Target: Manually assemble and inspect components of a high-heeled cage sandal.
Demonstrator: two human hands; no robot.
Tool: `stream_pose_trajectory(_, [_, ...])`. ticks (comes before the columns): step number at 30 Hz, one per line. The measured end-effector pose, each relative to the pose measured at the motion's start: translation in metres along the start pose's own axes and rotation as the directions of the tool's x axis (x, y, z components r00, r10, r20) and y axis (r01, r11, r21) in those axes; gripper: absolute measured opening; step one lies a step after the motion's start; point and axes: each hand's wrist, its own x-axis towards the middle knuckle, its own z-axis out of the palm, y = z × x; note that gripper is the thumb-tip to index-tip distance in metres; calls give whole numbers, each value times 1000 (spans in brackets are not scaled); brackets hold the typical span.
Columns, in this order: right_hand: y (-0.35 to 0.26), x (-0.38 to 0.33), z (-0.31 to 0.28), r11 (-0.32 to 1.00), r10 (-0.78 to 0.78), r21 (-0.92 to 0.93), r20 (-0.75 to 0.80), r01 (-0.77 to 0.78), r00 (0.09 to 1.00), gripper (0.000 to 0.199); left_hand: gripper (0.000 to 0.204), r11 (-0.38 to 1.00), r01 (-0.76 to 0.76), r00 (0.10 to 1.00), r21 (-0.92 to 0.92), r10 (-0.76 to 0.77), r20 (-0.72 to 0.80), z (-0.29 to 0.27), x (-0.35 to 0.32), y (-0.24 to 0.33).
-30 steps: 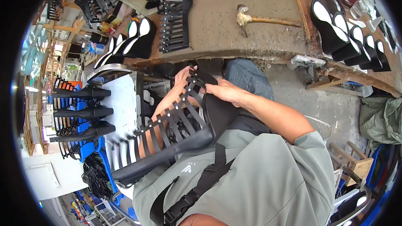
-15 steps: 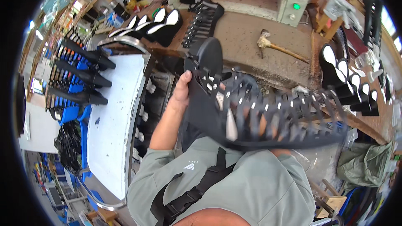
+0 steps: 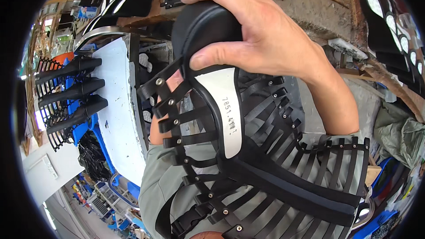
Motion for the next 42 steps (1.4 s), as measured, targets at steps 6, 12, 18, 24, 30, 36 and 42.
stream_pose_trajectory(6, [-1, -2, 14, 998, 40, 54, -72, -36, 997, 76, 74, 996, -82, 996, -40, 81, -37, 3, -5, -1])
stream_pose_trajectory(12, [15, -2, 20, 1000, 16, 21, -116, -14, 993, 66, 76, 992, -95, 991, -88, 85, -107, 6, -1, 5])
stream_pose_trajectory(18, [14, 2, 18, 991, 133, 13, -50, -132, 990, 71, 79, 978, -126, 985, -168, 103, -137, 9, 8, 11])
stream_pose_trajectory(24, [49, -3, 40, 965, 216, 152, 17, -216, 976, 67, 65, 941, -281, 955, -191, 293, 41, -16, 34, -24])
stream_pose_trajectory(30, [55, -35, -17, 832, 103, -472, -385, -292, 917, 67, 58, 922, -117, 928, -369, 233, 289, -9, 60, -52])
stream_pose_trajectory(36, [67, -130, -188, -485, -157, -442, -805, -754, 573, 66, 52, 895, 11, 923, -445, 162, 349, -50, 44, -62])
stream_pose_trajectory(42, [65, -113, -168, -397, 128, -632, -756, -665, 642, 33, 47, 846, -14, 993, -533, 74, 92, -60, 44, -77])
